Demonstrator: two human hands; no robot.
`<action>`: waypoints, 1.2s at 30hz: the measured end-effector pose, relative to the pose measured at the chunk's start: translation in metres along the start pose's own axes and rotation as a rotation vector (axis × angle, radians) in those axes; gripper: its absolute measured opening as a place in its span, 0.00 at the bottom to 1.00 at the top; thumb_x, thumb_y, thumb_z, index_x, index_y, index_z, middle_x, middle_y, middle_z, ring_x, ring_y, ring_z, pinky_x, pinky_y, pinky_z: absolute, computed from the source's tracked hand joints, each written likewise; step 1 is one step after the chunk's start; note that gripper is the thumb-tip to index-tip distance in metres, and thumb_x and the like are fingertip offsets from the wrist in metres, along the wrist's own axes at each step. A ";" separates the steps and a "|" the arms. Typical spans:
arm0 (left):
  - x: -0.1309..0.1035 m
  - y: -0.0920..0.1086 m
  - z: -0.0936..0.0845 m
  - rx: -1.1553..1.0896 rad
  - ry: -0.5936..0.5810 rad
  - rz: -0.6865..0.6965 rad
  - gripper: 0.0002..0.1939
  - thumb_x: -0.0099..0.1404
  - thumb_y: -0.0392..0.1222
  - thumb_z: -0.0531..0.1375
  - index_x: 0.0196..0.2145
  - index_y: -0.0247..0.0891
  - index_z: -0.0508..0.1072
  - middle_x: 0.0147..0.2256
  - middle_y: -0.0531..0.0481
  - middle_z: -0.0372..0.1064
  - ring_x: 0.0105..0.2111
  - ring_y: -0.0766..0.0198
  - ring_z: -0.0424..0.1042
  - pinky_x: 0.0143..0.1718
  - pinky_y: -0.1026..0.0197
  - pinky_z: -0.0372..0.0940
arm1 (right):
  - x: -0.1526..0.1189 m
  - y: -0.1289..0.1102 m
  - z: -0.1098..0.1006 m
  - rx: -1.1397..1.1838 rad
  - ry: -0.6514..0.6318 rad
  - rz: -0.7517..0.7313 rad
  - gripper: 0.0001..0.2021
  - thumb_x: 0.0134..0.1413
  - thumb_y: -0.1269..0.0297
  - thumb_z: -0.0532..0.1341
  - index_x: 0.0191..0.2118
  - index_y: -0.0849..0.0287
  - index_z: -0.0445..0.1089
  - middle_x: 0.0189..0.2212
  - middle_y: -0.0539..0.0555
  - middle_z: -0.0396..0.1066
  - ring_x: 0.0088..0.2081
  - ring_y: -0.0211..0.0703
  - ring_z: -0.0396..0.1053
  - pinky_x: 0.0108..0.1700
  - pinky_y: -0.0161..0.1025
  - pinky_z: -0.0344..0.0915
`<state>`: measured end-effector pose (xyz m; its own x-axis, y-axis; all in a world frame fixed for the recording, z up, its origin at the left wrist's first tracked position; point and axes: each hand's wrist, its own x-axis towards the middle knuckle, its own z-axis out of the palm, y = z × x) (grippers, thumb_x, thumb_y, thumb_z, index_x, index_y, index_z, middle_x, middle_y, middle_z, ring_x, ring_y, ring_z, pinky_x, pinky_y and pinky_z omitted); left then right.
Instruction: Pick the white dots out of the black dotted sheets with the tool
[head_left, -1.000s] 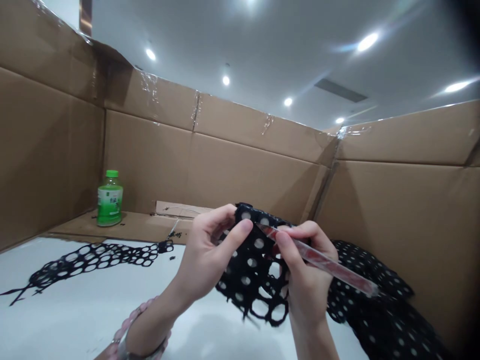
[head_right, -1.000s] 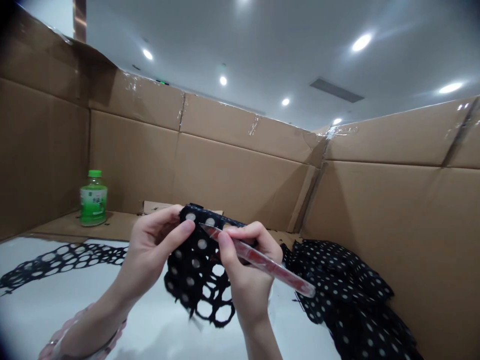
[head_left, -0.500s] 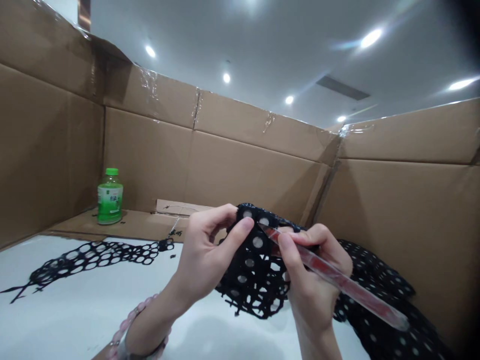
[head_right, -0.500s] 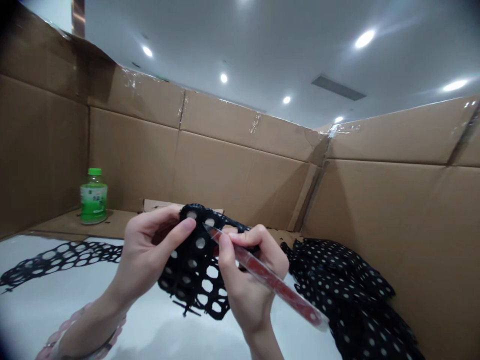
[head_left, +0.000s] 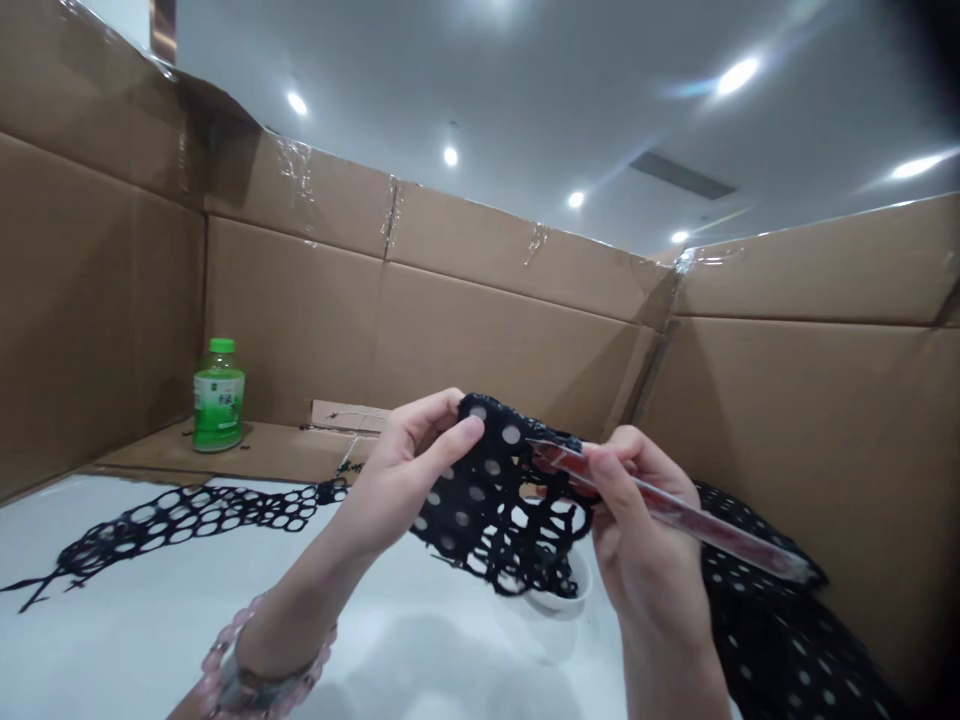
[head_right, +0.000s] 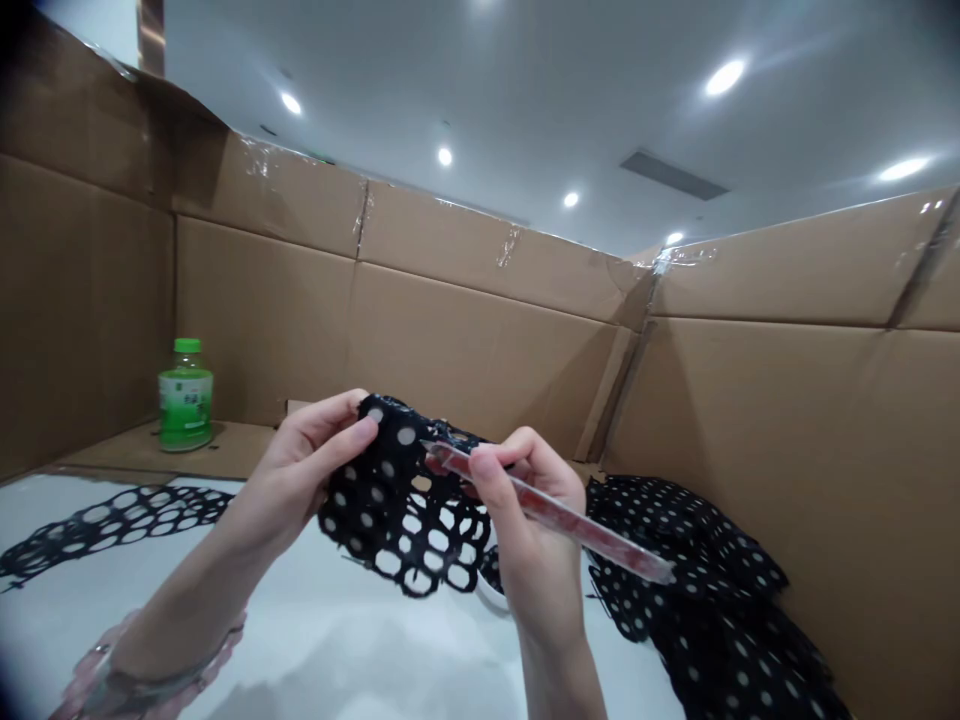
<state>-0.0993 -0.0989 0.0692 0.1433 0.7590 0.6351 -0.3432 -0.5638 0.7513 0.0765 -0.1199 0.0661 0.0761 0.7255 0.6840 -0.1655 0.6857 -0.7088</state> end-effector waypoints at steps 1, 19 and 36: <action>0.001 -0.001 -0.001 -0.041 -0.022 -0.033 0.09 0.63 0.45 0.63 0.28 0.37 0.73 0.26 0.54 0.68 0.26 0.70 0.66 0.30 0.71 0.63 | 0.001 0.000 -0.001 -0.004 0.007 0.008 0.10 0.56 0.63 0.66 0.26 0.54 0.68 0.27 0.48 0.80 0.30 0.38 0.79 0.33 0.30 0.73; -0.004 0.000 0.004 0.007 0.031 -0.124 0.11 0.57 0.46 0.67 0.26 0.35 0.74 0.22 0.55 0.68 0.25 0.70 0.67 0.26 0.72 0.62 | -0.010 -0.010 0.008 -0.158 -0.017 -0.155 0.09 0.57 0.67 0.64 0.26 0.54 0.68 0.25 0.48 0.80 0.27 0.37 0.79 0.28 0.24 0.74; -0.007 0.003 0.004 0.092 0.045 -0.032 0.09 0.60 0.44 0.65 0.26 0.36 0.74 0.24 0.55 0.70 0.25 0.72 0.68 0.26 0.74 0.63 | -0.017 -0.007 0.014 -0.481 0.092 -0.384 0.09 0.54 0.73 0.66 0.27 0.54 0.68 0.24 0.44 0.78 0.24 0.34 0.77 0.26 0.24 0.72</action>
<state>-0.0971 -0.1069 0.0678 0.1101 0.7898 0.6034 -0.2520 -0.5651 0.7856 0.0621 -0.1377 0.0618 0.1304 0.4090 0.9032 0.3510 0.8329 -0.4278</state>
